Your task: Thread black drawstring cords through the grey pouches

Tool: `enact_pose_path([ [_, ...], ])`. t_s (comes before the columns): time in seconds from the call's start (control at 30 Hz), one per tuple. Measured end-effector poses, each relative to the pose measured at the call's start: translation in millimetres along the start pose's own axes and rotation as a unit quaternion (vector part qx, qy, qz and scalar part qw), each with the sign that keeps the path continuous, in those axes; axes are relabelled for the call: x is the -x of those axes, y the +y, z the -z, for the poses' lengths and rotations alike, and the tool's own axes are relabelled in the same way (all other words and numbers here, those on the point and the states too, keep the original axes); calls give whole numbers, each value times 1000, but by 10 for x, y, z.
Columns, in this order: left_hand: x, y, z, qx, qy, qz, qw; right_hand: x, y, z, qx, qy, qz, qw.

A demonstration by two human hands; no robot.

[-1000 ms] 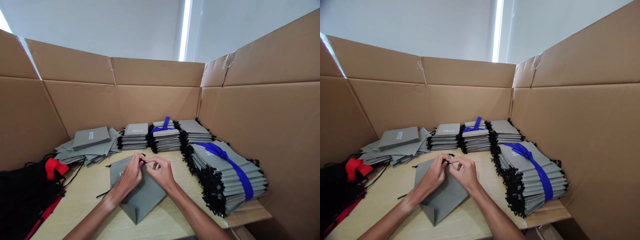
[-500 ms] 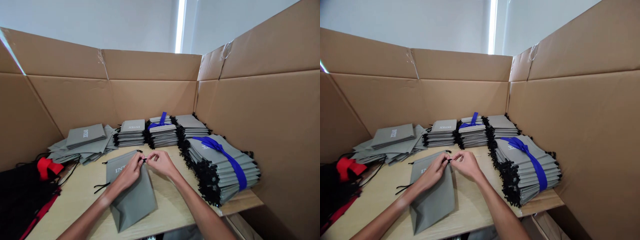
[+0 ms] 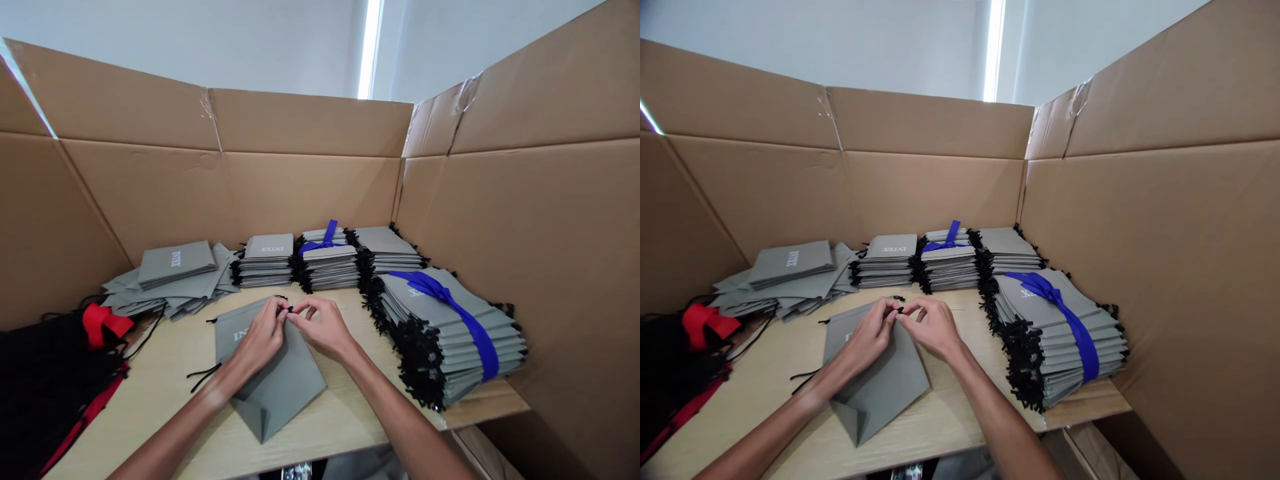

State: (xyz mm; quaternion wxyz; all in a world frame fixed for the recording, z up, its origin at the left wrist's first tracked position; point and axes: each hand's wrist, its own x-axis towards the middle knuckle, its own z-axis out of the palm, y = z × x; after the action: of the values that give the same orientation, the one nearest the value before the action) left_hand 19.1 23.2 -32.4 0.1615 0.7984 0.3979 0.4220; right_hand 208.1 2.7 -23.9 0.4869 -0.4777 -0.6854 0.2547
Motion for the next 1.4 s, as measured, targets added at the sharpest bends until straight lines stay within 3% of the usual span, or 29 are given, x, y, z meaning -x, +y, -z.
enact_pose_path([
  [0.17,6,-7,-5,3,1,-24,1000,-14,39,-4,12,2,15,1000],
  [0.4,-67,-147,119,32,-53,-50,997,-26,74,89,50,-38,39,997],
  [0.57,-71,-239,132,-3,-81,-81,993,-21,87,93,84,-57,45,994],
  [1.0,-55,-135,187,-31,-111,-118,986,-25,159,120,140,-20,54,988],
  [1.23,-11,-72,163,-24,-123,-45,991,-18,187,116,76,-41,48,995],
  [1.4,7,-20,163,-17,-118,-52,991,-6,141,167,47,-39,45,997],
])
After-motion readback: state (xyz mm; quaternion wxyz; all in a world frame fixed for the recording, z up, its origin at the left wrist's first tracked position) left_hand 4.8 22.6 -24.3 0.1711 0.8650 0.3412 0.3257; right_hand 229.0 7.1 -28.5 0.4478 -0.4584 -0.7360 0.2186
